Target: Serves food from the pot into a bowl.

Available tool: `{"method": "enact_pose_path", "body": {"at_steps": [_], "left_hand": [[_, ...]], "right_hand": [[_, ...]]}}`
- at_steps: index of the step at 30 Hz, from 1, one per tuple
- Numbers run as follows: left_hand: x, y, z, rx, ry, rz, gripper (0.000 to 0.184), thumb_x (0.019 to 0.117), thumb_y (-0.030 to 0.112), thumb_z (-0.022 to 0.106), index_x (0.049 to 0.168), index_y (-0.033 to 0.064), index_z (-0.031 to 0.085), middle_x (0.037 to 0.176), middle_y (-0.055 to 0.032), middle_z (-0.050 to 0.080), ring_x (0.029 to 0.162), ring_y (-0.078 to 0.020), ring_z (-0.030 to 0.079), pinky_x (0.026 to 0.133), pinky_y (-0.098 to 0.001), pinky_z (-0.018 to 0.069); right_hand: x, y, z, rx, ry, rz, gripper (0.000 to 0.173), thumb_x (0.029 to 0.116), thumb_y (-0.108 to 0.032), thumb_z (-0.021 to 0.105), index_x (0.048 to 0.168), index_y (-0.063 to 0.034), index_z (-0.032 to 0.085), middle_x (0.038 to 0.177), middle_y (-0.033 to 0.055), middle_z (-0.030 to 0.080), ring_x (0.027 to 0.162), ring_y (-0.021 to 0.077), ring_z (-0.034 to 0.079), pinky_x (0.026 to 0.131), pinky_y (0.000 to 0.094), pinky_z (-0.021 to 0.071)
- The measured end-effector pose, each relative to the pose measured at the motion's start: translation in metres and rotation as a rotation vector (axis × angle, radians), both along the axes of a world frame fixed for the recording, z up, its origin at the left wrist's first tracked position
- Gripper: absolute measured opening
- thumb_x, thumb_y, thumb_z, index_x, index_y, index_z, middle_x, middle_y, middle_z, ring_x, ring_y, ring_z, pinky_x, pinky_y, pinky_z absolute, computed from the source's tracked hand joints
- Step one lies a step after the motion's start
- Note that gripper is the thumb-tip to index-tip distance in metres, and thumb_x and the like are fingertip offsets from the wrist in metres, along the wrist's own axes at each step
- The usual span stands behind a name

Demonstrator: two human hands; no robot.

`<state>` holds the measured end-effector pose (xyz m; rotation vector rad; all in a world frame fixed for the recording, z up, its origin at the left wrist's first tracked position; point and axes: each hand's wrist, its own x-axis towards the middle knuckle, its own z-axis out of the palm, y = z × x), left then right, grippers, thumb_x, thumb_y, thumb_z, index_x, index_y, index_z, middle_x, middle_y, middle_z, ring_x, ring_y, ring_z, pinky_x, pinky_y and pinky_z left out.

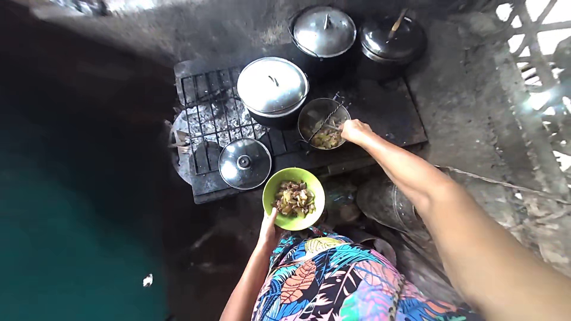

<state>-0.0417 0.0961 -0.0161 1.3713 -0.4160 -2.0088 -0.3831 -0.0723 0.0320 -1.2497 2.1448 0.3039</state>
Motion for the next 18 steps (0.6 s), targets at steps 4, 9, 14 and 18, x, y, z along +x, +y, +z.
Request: {"method": "enact_pose_path", "body": {"at_steps": [4,9,14,18], "left_hand": [[-0.005,-0.011,0.001,0.004,0.017,-0.037,0.048,0.1117,0.018,0.029,0.157,0.0085,0.015,0.122,-0.0150,0.063,0.100,-0.0178,0.070,0.083,-0.0337,0.0611],[-0.020,-0.024,0.003,0.029,0.017,-0.088,0.047,0.1123,0.017,0.030,0.157,0.0098,0.016,0.120,-0.0148,0.063,0.099,-0.0185,0.070,0.081,-0.0342,0.0610],[-0.042,-0.034,-0.008,0.041,0.026,-0.145,0.049,0.1127,0.018,0.030,0.158,0.0117,0.015,0.122,-0.0158,0.063,0.099,-0.0197,0.070,0.081,-0.0350,0.0605],[-0.067,-0.037,-0.020,0.029,0.056,-0.159,0.050,0.1127,0.019,0.031,0.159,0.0137,0.015,0.126,-0.0173,0.061,0.104,-0.0228,0.068,0.084,-0.0391,0.0595]], "right_hand": [[-0.006,-0.006,-0.026,0.031,-0.226,-0.352,0.036,0.1058,-0.013,0.049,0.140,-0.0049,0.057,0.098,0.0142,0.061,0.072,0.0190,0.055,0.068,0.0358,0.0484],[-0.015,0.012,-0.027,-0.030,-0.444,-0.601,0.036,0.1082,-0.013,0.048,0.143,-0.0101,0.056,0.075,0.0033,0.051,0.049,0.0068,0.040,0.046,0.0209,0.0369],[-0.039,0.025,-0.019,-0.072,-0.432,-0.563,0.037,0.1077,-0.012,0.048,0.144,-0.0145,0.057,0.075,0.0039,0.053,0.050,0.0070,0.041,0.047,0.0217,0.0359],[-0.062,0.041,-0.002,-0.071,-0.372,-0.523,0.043,0.1060,-0.008,0.048,0.147,-0.0179,0.056,0.077,0.0054,0.055,0.052,0.0083,0.042,0.050,0.0231,0.0375]]}}
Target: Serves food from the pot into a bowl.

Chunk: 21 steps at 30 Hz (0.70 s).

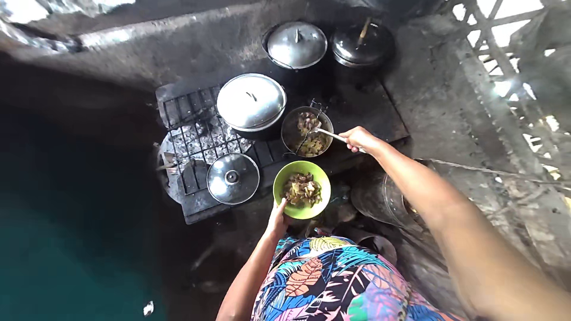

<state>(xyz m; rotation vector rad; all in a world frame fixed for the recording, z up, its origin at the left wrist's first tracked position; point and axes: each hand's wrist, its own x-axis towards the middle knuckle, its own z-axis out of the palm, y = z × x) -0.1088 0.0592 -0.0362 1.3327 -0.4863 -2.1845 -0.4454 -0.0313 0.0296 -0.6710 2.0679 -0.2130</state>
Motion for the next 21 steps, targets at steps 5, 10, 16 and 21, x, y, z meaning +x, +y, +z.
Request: {"method": "enact_pose_path", "body": {"at_steps": [5,10,16,21], "left_hand": [[-0.033,0.002,-0.006,0.013,0.035,0.017,0.047,0.1132,0.022,0.030,0.158,0.0147,0.017,0.124,-0.0163,0.061,0.103,-0.0225,0.068,0.084,-0.0389,0.0589],[-0.065,0.006,-0.014,0.020,0.004,0.034,0.046,0.1131,0.024,0.031,0.158,0.0180,0.021,0.123,-0.0152,0.062,0.099,-0.0216,0.067,0.081,-0.0369,0.0576],[-0.095,0.005,-0.023,0.011,0.056,0.033,0.045,0.1123,0.031,0.035,0.155,0.0235,0.026,0.118,-0.0123,0.064,0.094,-0.0212,0.068,0.076,-0.0359,0.0586],[-0.116,0.002,-0.021,-0.010,0.063,0.016,0.047,0.1126,0.033,0.032,0.157,0.0237,0.022,0.123,-0.0125,0.063,0.097,-0.0209,0.068,0.079,-0.0374,0.0584]], "right_hand": [[-0.024,0.022,0.028,0.041,0.057,0.034,0.046,0.1045,-0.004,0.048,0.148,-0.0179,0.054,0.082,0.0078,0.057,0.054,0.0092,0.042,0.051,0.0241,0.0386],[-0.047,0.049,0.055,0.060,0.089,0.092,0.048,0.1046,-0.003,0.047,0.149,-0.0206,0.055,0.079,0.0082,0.058,0.054,0.0107,0.043,0.053,0.0256,0.0393],[-0.058,0.100,0.105,0.065,0.172,0.304,0.044,0.1084,-0.008,0.045,0.149,-0.0217,0.055,0.087,0.0134,0.063,0.064,0.0189,0.053,0.064,0.0370,0.0468],[-0.051,0.146,0.121,-0.020,0.251,0.560,0.042,0.1073,-0.008,0.047,0.146,-0.0177,0.058,0.103,0.0253,0.071,0.087,0.0409,0.067,0.083,0.0601,0.0501]]}}
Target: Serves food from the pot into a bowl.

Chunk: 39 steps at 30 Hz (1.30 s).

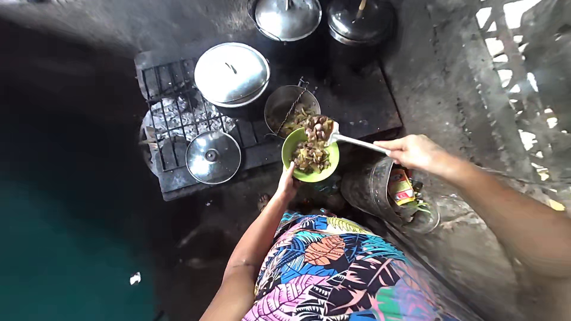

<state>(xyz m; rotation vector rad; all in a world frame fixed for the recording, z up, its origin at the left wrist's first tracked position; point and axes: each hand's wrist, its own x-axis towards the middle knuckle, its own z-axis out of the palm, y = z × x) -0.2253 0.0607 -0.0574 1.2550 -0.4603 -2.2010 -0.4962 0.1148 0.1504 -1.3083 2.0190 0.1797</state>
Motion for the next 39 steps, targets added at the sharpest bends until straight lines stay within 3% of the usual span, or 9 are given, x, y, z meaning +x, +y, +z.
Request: {"method": "enact_pose_path", "body": {"at_steps": [3,11,17,21,23,26,29,33,39], "left_hand": [[-0.006,-0.003,0.002,0.017,0.022,0.015,0.047,0.1126,0.035,0.031,0.158,0.0253,0.021,0.125,-0.0136,0.062,0.100,-0.0236,0.068,0.081,-0.0403,0.0590],[0.009,0.001,0.003,0.007,0.078,0.000,0.042,0.1123,0.034,0.032,0.153,0.0229,0.029,0.121,-0.0121,0.065,0.101,-0.0244,0.069,0.082,-0.0417,0.0601],[0.025,0.001,0.008,0.055,0.057,0.001,0.042,0.1123,0.039,0.029,0.150,0.0213,0.033,0.115,-0.0127,0.068,0.094,-0.0244,0.071,0.077,-0.0404,0.0609],[0.038,0.004,0.013,0.022,0.005,-0.033,0.041,0.1116,0.042,0.031,0.148,0.0227,0.036,0.111,-0.0101,0.069,0.090,-0.0214,0.071,0.074,-0.0377,0.0611],[0.045,0.007,0.015,-0.005,0.008,-0.031,0.041,0.1123,0.037,0.031,0.150,0.0218,0.033,0.113,-0.0103,0.068,0.092,-0.0211,0.071,0.076,-0.0370,0.0606],[0.057,0.011,0.017,-0.018,-0.017,-0.010,0.039,0.1128,0.033,0.030,0.149,0.0195,0.035,0.110,-0.0104,0.069,0.091,-0.0205,0.071,0.075,-0.0365,0.0609],[0.077,0.018,0.015,-0.011,-0.017,0.023,0.040,0.1130,0.031,0.029,0.151,0.0187,0.032,0.113,-0.0114,0.068,0.095,-0.0218,0.071,0.079,-0.0385,0.0604],[0.105,0.022,0.015,0.021,-0.029,0.064,0.043,0.1134,0.030,0.025,0.155,0.0194,0.025,0.113,-0.0126,0.068,0.094,-0.0223,0.071,0.077,-0.0374,0.0611],[0.133,0.016,0.025,0.082,-0.083,0.134,0.042,0.1137,0.027,0.025,0.154,0.0144,0.024,0.111,-0.0139,0.067,0.092,-0.0219,0.071,0.075,-0.0362,0.0610]], "right_hand": [[0.012,0.028,-0.007,-0.074,0.137,0.185,0.041,0.1068,-0.012,0.050,0.145,-0.0229,0.060,0.110,0.0247,0.072,0.098,0.0490,0.069,0.083,0.0683,0.0517],[0.026,0.065,-0.009,-0.442,0.476,0.400,0.050,0.0964,0.002,0.059,0.142,-0.0178,0.063,0.097,0.0239,0.069,0.076,0.0440,0.067,0.066,0.0575,0.0510],[0.041,0.082,-0.013,-0.573,0.432,0.499,0.053,0.0899,0.005,0.061,0.137,-0.0175,0.067,0.088,0.0223,0.067,0.070,0.0425,0.066,0.060,0.0556,0.0490],[0.040,0.077,-0.018,-0.446,0.249,0.346,0.047,0.0968,0.002,0.059,0.139,-0.0186,0.066,0.094,0.0220,0.070,0.075,0.0424,0.069,0.064,0.0582,0.0528],[0.027,0.065,-0.013,-0.259,0.017,0.111,0.041,0.1035,-0.005,0.056,0.142,-0.0174,0.063,0.106,0.0215,0.072,0.091,0.0432,0.069,0.081,0.0647,0.0528],[0.013,0.035,-0.011,-0.145,-0.085,-0.062,0.040,0.1063,-0.005,0.050,0.145,-0.0124,0.060,0.102,0.0239,0.071,0.091,0.0429,0.066,0.085,0.0635,0.0495],[0.028,-0.012,-0.011,-0.067,0.171,0.075,0.046,0.1069,-0.007,0.044,0.152,-0.0173,0.052,0.124,0.0300,0.065,0.112,0.0525,0.063,0.092,0.0703,0.0467],[0.063,-0.077,-0.059,-0.150,0.367,0.241,0.045,0.1015,-0.001,0.048,0.147,-0.0024,0.052,0.124,0.0378,0.057,0.110,0.0564,0.060,0.092,0.0685,0.0447],[0.091,-0.144,-0.124,-0.148,0.406,0.167,0.055,0.1022,0.004,0.045,0.156,-0.0010,0.037,0.143,0.0360,0.046,0.124,0.0567,0.052,0.095,0.0653,0.0458]]}}
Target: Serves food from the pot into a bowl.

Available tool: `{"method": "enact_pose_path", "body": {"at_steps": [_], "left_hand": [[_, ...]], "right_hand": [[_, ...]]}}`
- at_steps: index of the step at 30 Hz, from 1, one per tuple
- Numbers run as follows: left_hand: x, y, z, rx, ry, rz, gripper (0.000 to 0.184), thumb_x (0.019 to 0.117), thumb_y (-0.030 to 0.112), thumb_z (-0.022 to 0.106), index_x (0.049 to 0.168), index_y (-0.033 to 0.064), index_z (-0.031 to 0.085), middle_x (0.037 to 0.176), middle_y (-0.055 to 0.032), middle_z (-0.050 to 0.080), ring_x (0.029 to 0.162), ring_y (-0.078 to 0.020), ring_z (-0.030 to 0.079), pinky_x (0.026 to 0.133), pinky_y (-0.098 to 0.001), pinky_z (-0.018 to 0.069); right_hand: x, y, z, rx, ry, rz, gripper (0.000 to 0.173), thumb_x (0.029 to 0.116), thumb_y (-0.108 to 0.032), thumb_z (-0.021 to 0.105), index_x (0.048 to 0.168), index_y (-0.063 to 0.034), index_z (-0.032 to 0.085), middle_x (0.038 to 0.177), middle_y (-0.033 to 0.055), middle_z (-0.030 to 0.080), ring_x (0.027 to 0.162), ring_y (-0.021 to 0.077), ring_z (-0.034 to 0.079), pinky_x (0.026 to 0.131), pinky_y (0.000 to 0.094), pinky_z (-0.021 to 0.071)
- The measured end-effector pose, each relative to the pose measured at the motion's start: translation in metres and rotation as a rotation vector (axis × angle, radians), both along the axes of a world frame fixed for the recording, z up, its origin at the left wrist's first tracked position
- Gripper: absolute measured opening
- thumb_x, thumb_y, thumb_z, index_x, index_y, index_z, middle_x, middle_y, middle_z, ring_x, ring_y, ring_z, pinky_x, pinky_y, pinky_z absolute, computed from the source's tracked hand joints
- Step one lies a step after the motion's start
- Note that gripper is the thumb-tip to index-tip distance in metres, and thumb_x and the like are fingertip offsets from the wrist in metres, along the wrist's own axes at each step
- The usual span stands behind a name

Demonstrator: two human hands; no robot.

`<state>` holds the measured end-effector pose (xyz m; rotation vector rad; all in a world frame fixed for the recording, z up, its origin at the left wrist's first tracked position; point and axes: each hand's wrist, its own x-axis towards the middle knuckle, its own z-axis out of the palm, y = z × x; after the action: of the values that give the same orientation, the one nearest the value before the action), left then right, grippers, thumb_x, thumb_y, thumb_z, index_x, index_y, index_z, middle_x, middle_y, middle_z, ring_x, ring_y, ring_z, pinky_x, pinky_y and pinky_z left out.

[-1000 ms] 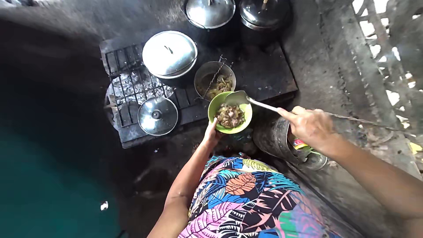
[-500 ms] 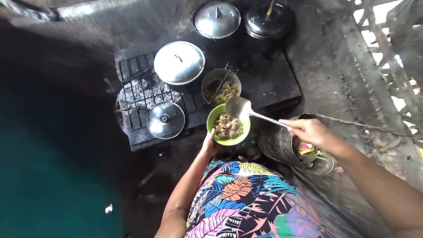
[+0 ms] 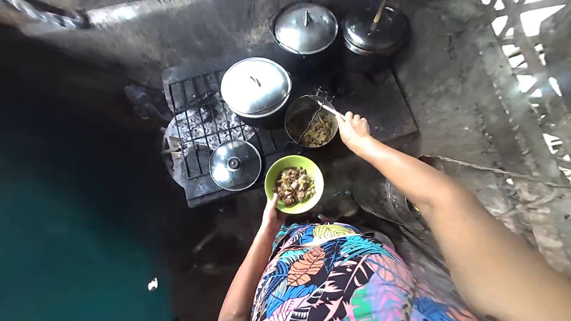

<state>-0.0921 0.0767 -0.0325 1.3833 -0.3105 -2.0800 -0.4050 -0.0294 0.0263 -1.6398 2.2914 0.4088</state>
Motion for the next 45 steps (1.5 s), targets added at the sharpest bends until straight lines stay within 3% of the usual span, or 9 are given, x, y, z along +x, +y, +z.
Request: {"method": "enact_pose_path", "body": {"at_steps": [11,16,22,26,28,33,37,41,45], "left_hand": [[0.035,-0.022,0.001,-0.027,0.053,-0.004,0.042,0.1131,0.023,0.025,0.154,0.0123,0.022,0.115,-0.0137,0.066,0.098,-0.0210,0.071,0.081,-0.0364,0.0612],[0.043,-0.032,0.000,-0.005,0.048,-0.013,0.042,0.1130,0.022,0.025,0.154,0.0130,0.020,0.114,-0.0135,0.067,0.096,-0.0203,0.072,0.079,-0.0351,0.0618],[0.046,-0.032,0.003,0.009,0.005,-0.028,0.043,0.1130,0.021,0.026,0.155,0.0122,0.020,0.112,-0.0140,0.067,0.094,-0.0207,0.072,0.077,-0.0350,0.0620],[0.045,-0.027,0.000,0.002,0.020,-0.031,0.043,0.1129,0.020,0.025,0.154,0.0123,0.020,0.115,-0.0135,0.066,0.097,-0.0196,0.071,0.079,-0.0347,0.0612],[0.044,-0.024,-0.002,-0.006,0.038,-0.032,0.045,0.1127,0.019,0.025,0.156,0.0127,0.016,0.117,-0.0142,0.064,0.098,-0.0196,0.070,0.081,-0.0347,0.0607],[0.042,-0.015,-0.002,-0.018,0.062,-0.008,0.044,0.1124,0.019,0.025,0.155,0.0138,0.017,0.116,-0.0131,0.065,0.098,-0.0196,0.071,0.080,-0.0349,0.0616],[0.037,-0.008,0.000,-0.018,0.068,0.003,0.042,0.1124,0.019,0.025,0.154,0.0132,0.018,0.114,-0.0120,0.066,0.096,-0.0183,0.071,0.080,-0.0340,0.0615],[0.031,-0.002,0.001,-0.015,0.061,-0.008,0.043,0.1127,0.020,0.026,0.154,0.0129,0.019,0.112,-0.0128,0.066,0.094,-0.0197,0.072,0.078,-0.0345,0.0617],[0.018,0.002,0.000,-0.029,0.079,-0.030,0.042,0.1128,0.018,0.025,0.154,0.0123,0.018,0.112,-0.0121,0.066,0.094,-0.0185,0.072,0.079,-0.0335,0.0617]], "right_hand": [[0.021,-0.015,0.010,0.148,-0.184,-0.201,0.039,0.1043,-0.009,0.045,0.141,0.0013,0.055,0.139,0.0310,0.055,0.124,0.0481,0.059,0.097,0.0648,0.0488],[0.016,-0.015,0.007,0.093,-0.027,-0.151,0.049,0.1034,-0.004,0.045,0.153,-0.0071,0.045,0.143,0.0324,0.049,0.113,0.0531,0.061,0.085,0.0651,0.0524],[0.017,-0.020,-0.011,0.124,-0.048,-0.202,0.046,0.1050,-0.007,0.043,0.150,0.0005,0.044,0.142,0.0334,0.049,0.114,0.0523,0.061,0.089,0.0645,0.0517],[0.016,-0.035,-0.007,0.183,-0.274,-0.404,0.032,0.1038,-0.014,0.049,0.126,0.0031,0.065,0.131,0.0288,0.062,0.123,0.0452,0.060,0.098,0.0656,0.0470],[0.015,-0.043,-0.014,0.191,-0.383,-0.526,0.033,0.1031,-0.011,0.050,0.132,-0.0008,0.063,0.124,0.0252,0.064,0.108,0.0382,0.064,0.090,0.0574,0.0505],[0.031,-0.048,-0.025,0.205,-0.639,-0.709,0.031,0.1066,-0.014,0.045,0.134,-0.0042,0.055,0.077,0.0062,0.051,0.053,0.0122,0.043,0.051,0.0285,0.0410],[0.027,-0.034,-0.025,0.166,-0.909,-0.869,0.047,0.1065,-0.004,0.043,0.153,-0.0114,0.042,0.072,0.0018,0.044,0.046,0.0076,0.036,0.043,0.0215,0.0346],[0.022,-0.021,-0.021,0.143,-1.076,-0.951,0.041,0.1091,-0.011,0.041,0.150,-0.0120,0.044,0.074,-0.0001,0.045,0.046,0.0048,0.037,0.042,0.0181,0.0334],[0.011,-0.007,-0.012,0.118,-0.925,-0.866,0.038,0.1093,-0.014,0.043,0.147,-0.0124,0.049,0.072,0.0009,0.046,0.047,0.0062,0.037,0.043,0.0203,0.0339]]}}
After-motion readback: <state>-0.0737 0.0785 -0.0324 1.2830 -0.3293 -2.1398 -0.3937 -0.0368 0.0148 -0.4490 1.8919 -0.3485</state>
